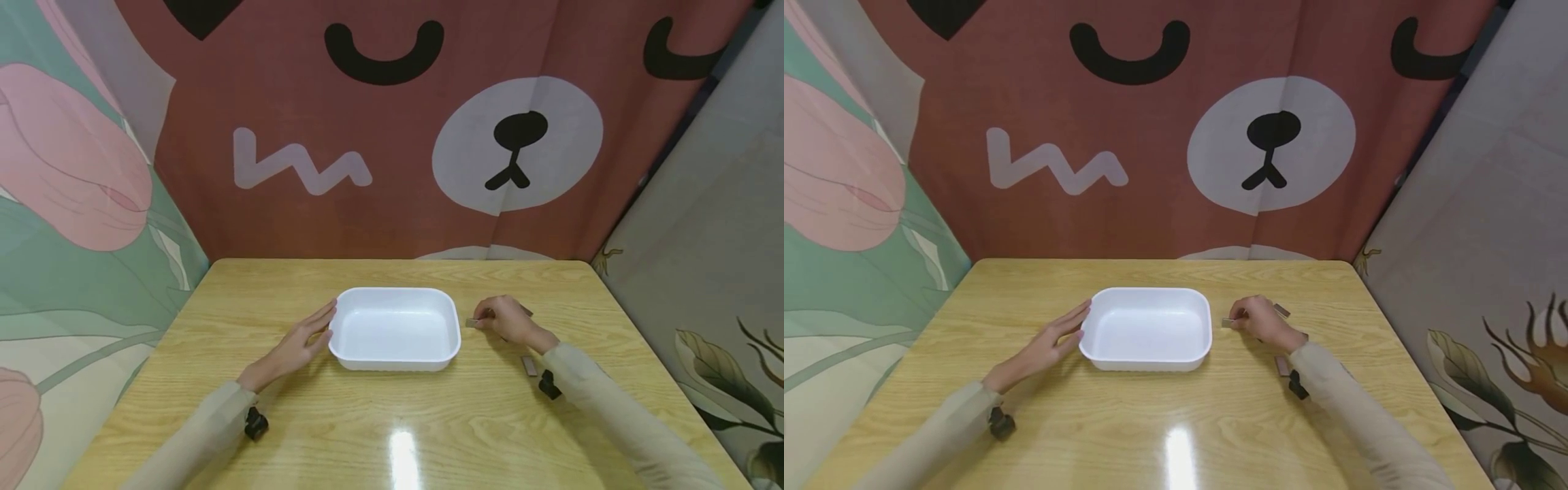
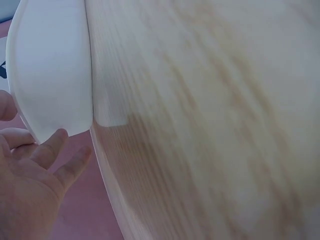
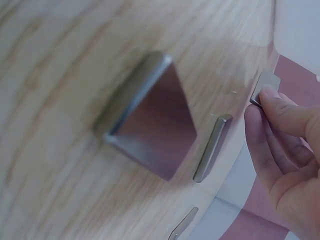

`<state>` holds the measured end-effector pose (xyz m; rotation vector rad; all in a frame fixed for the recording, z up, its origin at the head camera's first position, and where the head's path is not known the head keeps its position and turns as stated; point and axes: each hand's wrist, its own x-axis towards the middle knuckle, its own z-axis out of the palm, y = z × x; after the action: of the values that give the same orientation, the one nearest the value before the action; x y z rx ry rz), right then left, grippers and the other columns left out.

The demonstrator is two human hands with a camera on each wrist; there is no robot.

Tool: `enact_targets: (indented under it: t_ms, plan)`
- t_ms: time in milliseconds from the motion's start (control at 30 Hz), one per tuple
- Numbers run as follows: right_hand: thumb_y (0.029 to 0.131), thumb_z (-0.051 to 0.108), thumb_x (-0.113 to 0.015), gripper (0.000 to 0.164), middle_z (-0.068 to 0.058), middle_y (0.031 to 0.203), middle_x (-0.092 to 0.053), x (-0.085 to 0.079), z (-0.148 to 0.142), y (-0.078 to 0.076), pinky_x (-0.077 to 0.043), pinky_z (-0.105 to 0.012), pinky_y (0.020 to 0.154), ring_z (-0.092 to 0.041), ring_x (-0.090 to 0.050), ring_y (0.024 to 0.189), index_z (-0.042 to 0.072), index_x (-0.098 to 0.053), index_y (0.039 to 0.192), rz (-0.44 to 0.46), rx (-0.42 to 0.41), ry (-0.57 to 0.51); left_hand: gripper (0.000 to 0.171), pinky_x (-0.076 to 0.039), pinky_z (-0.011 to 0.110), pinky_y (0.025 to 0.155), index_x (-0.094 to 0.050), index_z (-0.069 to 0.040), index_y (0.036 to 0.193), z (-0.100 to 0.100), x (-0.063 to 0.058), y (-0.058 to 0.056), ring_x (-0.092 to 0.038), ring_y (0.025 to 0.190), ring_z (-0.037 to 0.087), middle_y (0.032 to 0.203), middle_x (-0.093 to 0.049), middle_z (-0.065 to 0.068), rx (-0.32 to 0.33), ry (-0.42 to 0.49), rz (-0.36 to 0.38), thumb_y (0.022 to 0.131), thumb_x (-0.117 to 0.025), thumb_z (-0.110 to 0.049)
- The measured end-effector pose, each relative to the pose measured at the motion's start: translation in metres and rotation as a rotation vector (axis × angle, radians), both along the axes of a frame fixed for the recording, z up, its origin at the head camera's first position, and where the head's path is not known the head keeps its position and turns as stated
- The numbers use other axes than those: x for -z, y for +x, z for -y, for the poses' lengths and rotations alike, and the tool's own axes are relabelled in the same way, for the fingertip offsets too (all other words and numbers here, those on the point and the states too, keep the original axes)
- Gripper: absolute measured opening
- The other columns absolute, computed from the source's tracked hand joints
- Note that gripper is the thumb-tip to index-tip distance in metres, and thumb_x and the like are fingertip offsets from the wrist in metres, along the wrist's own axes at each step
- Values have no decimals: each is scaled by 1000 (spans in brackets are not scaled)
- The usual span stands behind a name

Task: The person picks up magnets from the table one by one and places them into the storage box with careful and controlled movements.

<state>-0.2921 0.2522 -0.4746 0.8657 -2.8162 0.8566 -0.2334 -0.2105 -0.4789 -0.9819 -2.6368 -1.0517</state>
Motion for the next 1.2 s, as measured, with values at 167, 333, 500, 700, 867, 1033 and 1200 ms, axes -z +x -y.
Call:
enact_targets:
  t_ms: [167,333,500,700,867,1033,1200]
  plan:
    - [81,-2,-79,8,-4,82,-72,-1,-2,-1,-57,-29,61,-14,-67,70,4,-75,86,6,8,-52,51,-31,53,111,-36,13,145,-1,2,-1,-32,140,40,156,-30,24,6,-7,-31,102,-54,-7]
    - [83,-4,-77,8,-7,84,-72,-5,-3,-3,-58,-32,62,-17,-67,71,2,-75,87,-20,13,-79,51,-31,53,111,-35,12,146,0,5,-2,-32,141,39,157,-29,23,1,-19,-40,103,-52,-11]
    - [84,-4,-76,7,-10,88,-73,-9,-3,-5,-59,-35,64,-20,-68,74,2,-75,89,-45,30,-101,52,-30,51,112,-34,12,147,0,6,-2,-31,141,39,158,-27,21,2,-18,-34,105,-50,-14]
    - [82,-2,-78,8,-10,85,-73,-13,-4,-6,-59,-33,62,-20,-68,70,2,-76,88,-80,68,-113,52,-31,51,112,-35,11,147,0,4,-1,-31,141,37,157,-28,21,3,-20,-24,104,-51,-15]
    - [82,-2,-79,9,-10,85,-73,-17,-3,-5,-58,-30,60,-20,-68,70,1,-76,89,-86,92,-130,53,-27,48,115,-33,9,148,0,3,-1,-28,144,33,159,-27,19,-10,-23,19,105,-49,-17]
    - [82,-2,-78,9,-10,84,-73,-22,-1,-3,-57,-28,58,-19,-67,70,1,-76,90,-91,84,-150,54,-26,50,115,-32,9,149,0,3,0,-27,144,34,159,-25,20,-15,-30,21,105,-49,-18]
    - [82,-2,-78,9,-8,84,-72,-26,2,-1,-57,-25,57,-16,-67,67,2,-76,90,-88,72,-181,57,-27,54,114,-29,7,151,-1,2,0,-26,144,38,162,-20,13,-10,-30,42,106,-49,-22]
